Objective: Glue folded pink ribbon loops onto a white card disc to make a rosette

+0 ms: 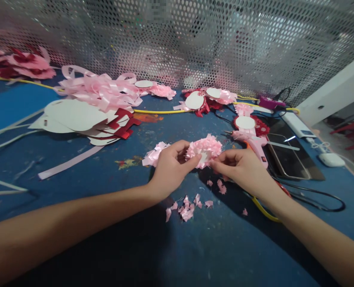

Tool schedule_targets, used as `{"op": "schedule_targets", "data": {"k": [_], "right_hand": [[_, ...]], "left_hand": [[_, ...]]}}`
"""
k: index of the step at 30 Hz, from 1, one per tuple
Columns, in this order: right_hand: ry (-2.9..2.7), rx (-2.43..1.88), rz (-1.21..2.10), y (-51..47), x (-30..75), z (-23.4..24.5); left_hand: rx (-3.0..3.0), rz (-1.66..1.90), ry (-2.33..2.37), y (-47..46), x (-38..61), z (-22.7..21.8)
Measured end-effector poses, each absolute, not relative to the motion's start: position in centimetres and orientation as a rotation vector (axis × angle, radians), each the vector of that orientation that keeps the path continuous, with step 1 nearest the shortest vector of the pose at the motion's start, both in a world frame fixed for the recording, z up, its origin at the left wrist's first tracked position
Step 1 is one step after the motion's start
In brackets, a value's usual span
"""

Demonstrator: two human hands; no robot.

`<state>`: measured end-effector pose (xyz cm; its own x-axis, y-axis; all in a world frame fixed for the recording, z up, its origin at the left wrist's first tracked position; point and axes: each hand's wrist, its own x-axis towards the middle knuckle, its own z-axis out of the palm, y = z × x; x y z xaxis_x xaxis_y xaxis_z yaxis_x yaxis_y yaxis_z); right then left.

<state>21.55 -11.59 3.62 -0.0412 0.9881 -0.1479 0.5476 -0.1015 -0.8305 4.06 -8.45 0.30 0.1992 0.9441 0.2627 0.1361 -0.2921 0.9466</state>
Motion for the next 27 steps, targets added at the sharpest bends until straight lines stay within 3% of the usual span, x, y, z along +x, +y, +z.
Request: {"op": "schedule_targets", "data": {"k": [18, 20, 24, 27], "right_hand": [[-1.350, -1.520, 1.578, -10.0, 23.6, 3.4], [-1.567, -1.554, 1.521, -10.0, 24.5, 3.8], [-2.235, -1.693, 1.078, -10.9, 25.1, 4.0], [-2.410, -1.712, 0.922, -12.1, 24.2, 3.9]], "left_hand": [[1.146, 1.131, 0.920, -7.4, 4.0, -0.8], [1.094, 1.150, 0.944, -7.3, 4.0, -1.0], [1.100, 1.179, 0.967, -7.2, 4.0, -1.3], [1.139, 1.190, 0.966, -7.2, 3.9, -1.5]]}}
